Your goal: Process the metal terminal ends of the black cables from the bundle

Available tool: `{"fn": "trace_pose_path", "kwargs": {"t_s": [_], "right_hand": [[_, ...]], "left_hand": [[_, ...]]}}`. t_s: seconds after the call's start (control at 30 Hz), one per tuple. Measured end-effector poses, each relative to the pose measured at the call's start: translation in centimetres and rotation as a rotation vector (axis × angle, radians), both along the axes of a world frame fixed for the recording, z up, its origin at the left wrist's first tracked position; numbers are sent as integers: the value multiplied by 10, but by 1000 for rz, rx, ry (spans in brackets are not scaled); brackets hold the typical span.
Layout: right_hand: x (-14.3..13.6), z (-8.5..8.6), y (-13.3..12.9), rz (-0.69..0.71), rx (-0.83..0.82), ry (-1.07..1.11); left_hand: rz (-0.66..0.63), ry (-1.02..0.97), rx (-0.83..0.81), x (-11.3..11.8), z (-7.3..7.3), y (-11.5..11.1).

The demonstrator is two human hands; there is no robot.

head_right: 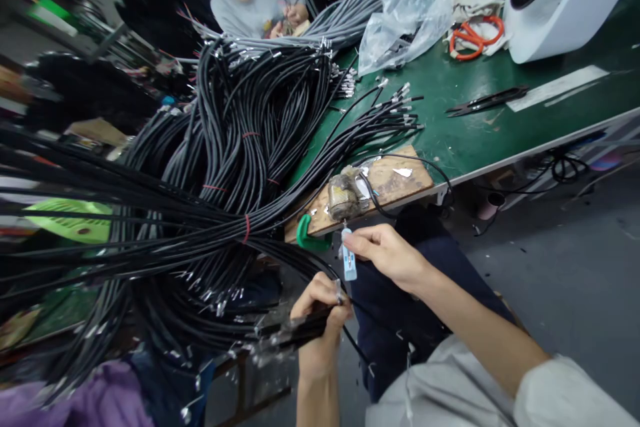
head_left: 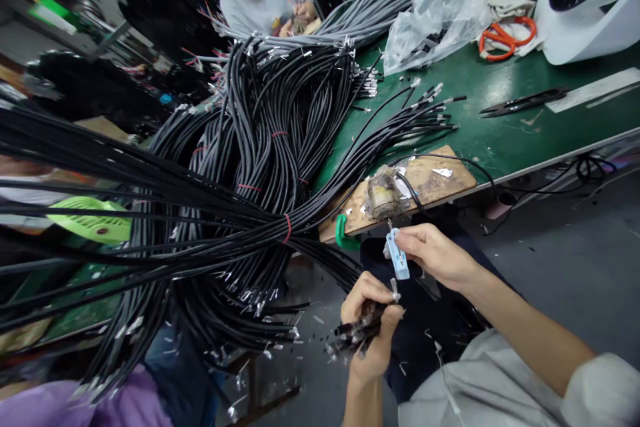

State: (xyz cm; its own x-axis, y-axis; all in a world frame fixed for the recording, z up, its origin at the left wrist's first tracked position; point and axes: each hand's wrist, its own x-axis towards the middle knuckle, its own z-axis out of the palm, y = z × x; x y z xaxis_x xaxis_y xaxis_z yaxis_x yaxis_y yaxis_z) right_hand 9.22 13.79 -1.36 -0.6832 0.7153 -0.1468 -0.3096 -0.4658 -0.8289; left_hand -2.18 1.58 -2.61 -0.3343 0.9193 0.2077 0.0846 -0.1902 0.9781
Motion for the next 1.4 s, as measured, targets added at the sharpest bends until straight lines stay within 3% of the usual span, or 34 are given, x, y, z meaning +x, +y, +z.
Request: {"fn": "trace_pose_path", "kwargs": {"t_s": [0.2, 0.47, 0.63, 0.73, 0.83, 0.93, 1.03, 1.1, 1.2, 1.3, 1.4], "right_hand": [[-7, -4, -9, -21, -215, 198], [-3, -18, -14, 57, -246, 281], [15, -38, -11, -60, -237, 186], [33, -47, -13, -133, -120, 47], [51, -45, -22, -207, 94, -154], [61, -26, -39, -328, 493, -276], [57, -2, -55, -291, 1009, -299], [51, 7, -62, -296, 1165, -304], [45, 6, -61, -382, 1069, -246], [43, -4, -58, -363, 912, -197], [39, -13, -61, -442, 907, -262]], "left_hand": [[-13, 4, -26, 5, 1, 11], [-68, 67, -86, 2, 1, 11], [-89, 96, -46, 0, 1, 9], [-112, 140, -7, -3, 3, 6], [-158, 135, 38, -6, 4, 3], [-181, 186, -28, -6, 5, 2], [-210, 279, -141, -1, 6, 3], [-220, 298, -148, 1, 7, 4], [-175, 293, -103, 2, 8, 1], [-134, 319, -55, 2, 9, -6], [-76, 399, -63, 6, 8, -11]]}}
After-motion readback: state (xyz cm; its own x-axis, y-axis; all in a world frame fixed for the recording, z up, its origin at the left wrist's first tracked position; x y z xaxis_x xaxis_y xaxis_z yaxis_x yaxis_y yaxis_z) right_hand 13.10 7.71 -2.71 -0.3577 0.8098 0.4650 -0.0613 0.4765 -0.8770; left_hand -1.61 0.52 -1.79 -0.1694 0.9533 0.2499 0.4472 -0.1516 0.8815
